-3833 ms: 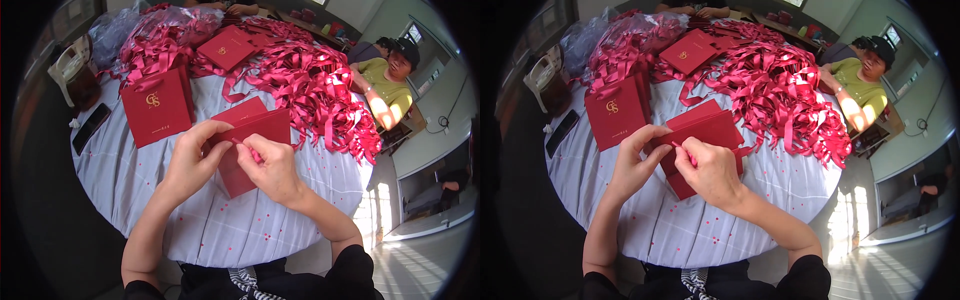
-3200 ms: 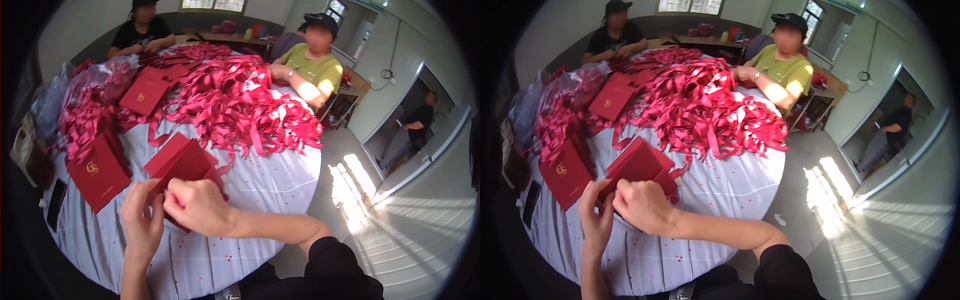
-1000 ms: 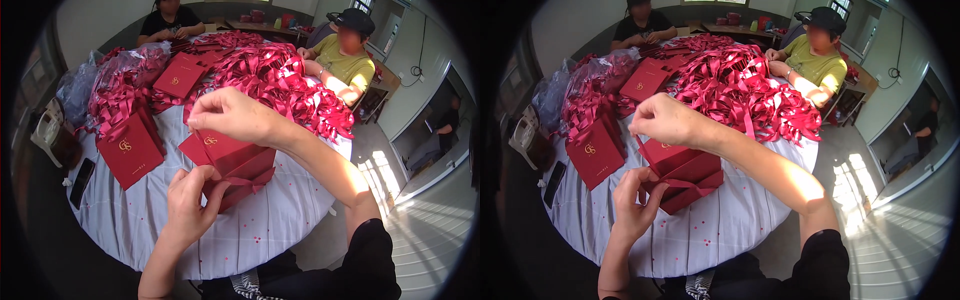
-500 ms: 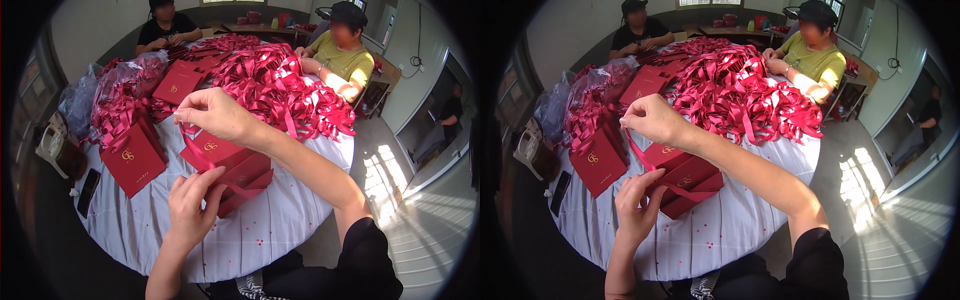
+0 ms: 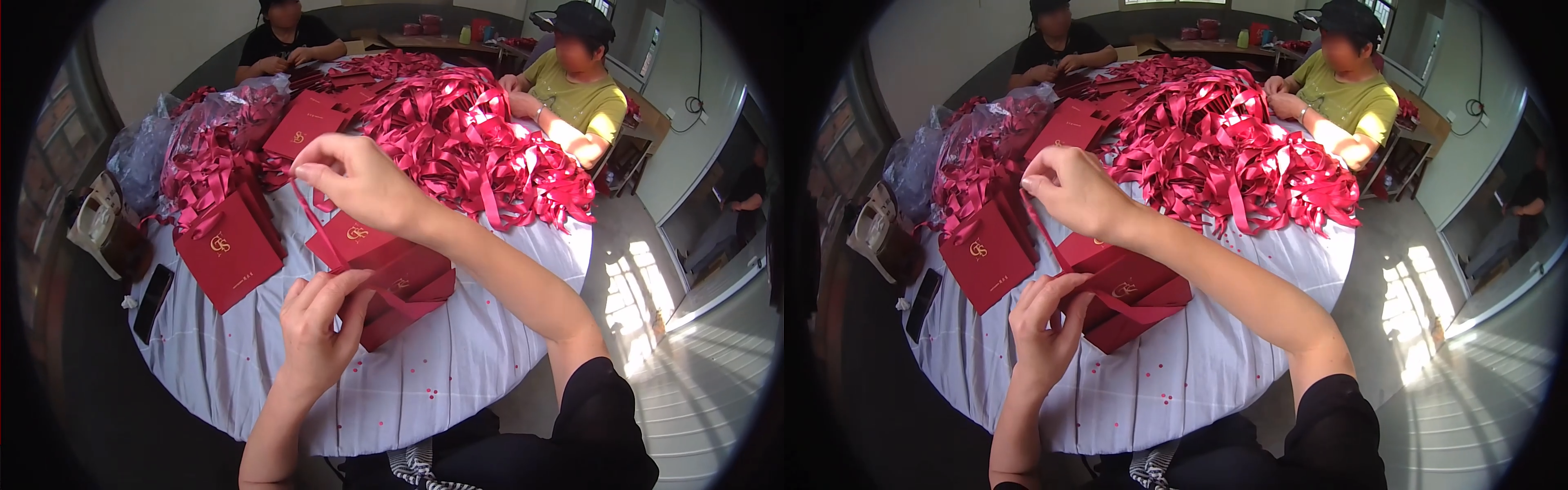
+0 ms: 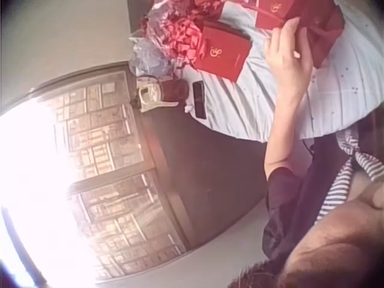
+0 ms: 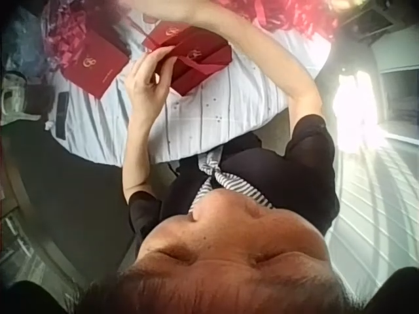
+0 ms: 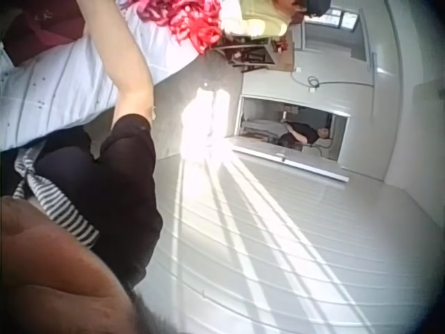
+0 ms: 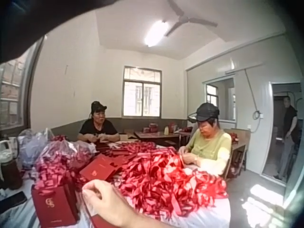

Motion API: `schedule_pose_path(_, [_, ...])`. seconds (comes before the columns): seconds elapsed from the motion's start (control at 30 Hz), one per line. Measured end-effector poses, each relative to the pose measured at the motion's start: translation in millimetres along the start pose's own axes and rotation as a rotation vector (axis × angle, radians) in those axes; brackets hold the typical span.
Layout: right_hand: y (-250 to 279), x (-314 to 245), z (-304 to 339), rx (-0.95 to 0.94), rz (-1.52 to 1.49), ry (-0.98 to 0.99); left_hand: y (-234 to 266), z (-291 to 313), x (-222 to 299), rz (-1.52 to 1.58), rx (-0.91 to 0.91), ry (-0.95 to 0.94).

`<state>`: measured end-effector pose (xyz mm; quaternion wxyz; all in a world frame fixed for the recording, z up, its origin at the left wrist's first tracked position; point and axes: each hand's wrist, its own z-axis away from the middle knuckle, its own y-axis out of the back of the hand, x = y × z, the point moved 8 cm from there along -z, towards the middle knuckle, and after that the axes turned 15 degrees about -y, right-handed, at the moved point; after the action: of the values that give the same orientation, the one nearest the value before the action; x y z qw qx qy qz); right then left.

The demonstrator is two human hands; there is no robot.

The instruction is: The person threads a ribbon through the holes of a red paper bag by hand, then pulls the ribbon ends to form handles. They repeat this process with several more bags and ribbons, placing each finished bag on the table.

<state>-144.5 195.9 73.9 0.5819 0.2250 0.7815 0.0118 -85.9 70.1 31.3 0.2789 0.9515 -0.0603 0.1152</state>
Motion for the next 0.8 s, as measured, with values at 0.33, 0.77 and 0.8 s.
schedule_pose_path(0.33, [-16.9, 1.3, 94.6, 0.073, 0.608, 0.323, 24.4, 16.6, -42.7, 0.075, 0.217, 0.268])
schedule_pose_path(0.77, [43.5, 41.1, 85.5, -0.352, -0.638, -0.388, 29.4, 13.1, -44.0, -0.074, 0.14, 0.233])
schedule_pose_path(0.8, [54.5, 41.0, 81.5, -0.452, -0.884, -0.286, 28.6, 13.0, -45.2, -0.058, 0.137, 0.236])
